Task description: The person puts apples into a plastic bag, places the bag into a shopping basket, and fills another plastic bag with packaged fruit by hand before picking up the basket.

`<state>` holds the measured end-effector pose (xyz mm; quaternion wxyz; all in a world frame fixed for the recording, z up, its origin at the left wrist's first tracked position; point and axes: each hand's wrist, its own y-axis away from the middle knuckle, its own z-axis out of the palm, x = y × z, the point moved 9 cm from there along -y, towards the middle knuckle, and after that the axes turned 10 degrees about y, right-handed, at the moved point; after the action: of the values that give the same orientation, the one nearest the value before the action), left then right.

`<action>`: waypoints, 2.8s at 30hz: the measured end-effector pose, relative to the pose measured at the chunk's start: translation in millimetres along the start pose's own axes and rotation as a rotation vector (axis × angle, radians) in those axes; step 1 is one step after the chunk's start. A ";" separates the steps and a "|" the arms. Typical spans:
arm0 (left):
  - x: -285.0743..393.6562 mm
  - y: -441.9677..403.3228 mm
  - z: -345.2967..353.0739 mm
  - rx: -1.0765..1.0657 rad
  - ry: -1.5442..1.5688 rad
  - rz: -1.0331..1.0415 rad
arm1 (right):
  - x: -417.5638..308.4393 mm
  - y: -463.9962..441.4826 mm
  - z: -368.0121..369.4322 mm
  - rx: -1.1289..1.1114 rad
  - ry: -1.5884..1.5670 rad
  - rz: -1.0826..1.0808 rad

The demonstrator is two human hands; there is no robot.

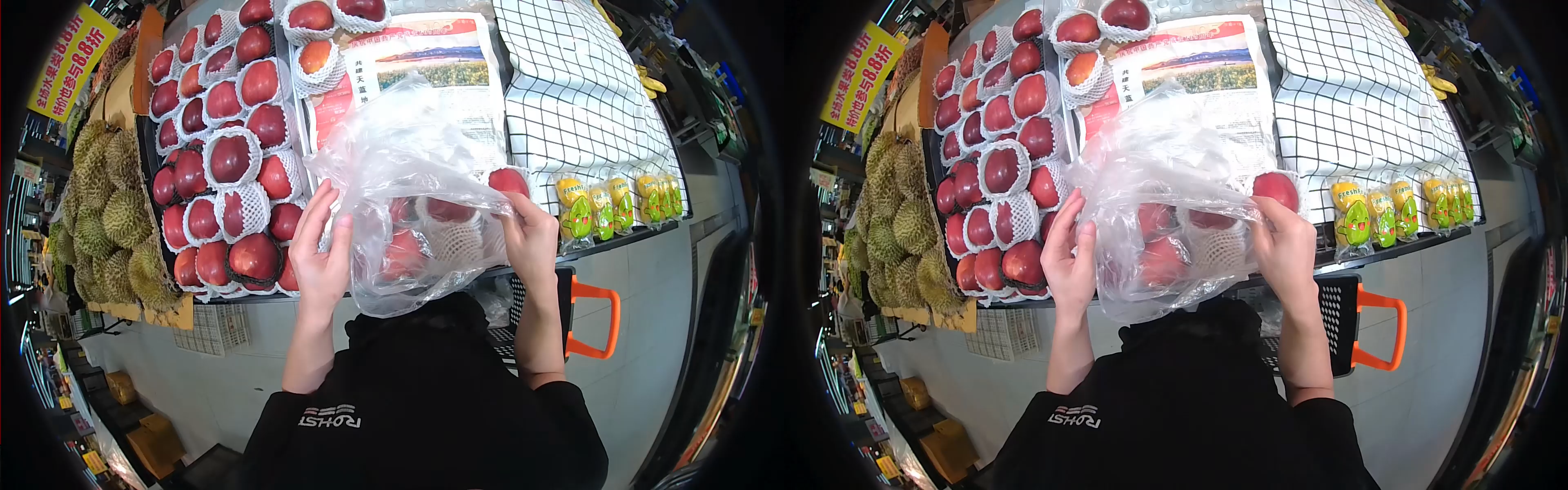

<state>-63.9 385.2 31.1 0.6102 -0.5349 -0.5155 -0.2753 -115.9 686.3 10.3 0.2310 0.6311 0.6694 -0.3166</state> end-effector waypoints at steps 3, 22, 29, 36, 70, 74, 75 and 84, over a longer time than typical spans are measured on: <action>11.3 25.5 1.3 -0.057 -0.284 -0.016 | 9.6 26.9 17.6 0.110 -0.497 0.109; 8.0 92.7 -35.2 -0.709 -0.440 0.087 | 5.1 173.1 100.8 -0.254 0.003 0.147; 44.8 108.1 -109.7 -0.216 -0.068 0.164 | -1.9 238.0 117.4 -0.076 -0.406 0.329; 61.0 147.3 -102.0 -0.333 -0.046 0.446 | -89.7 229.4 57.8 0.351 0.300 -0.110; -107.1 188.8 -101.4 -0.366 0.272 -0.359 | 67.0 289.5 101.6 0.082 -0.920 0.505; -123.3 176.0 -70.5 -0.087 0.389 -0.549 | 100.8 302.4 109.5 0.044 -0.883 0.538; -123.0 175.6 -63.3 -0.067 0.364 -0.581 | 104.6 301.7 109.2 0.028 -0.816 0.499; -131.4 177.4 -66.1 -0.171 0.442 -0.576 | 101.1 304.2 98.0 -0.350 -0.472 0.356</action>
<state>74.1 343.9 -148.8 0.5573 -0.3447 -0.4757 -0.5868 167.0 687.7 -169.6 0.5359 0.5981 0.5212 -0.2887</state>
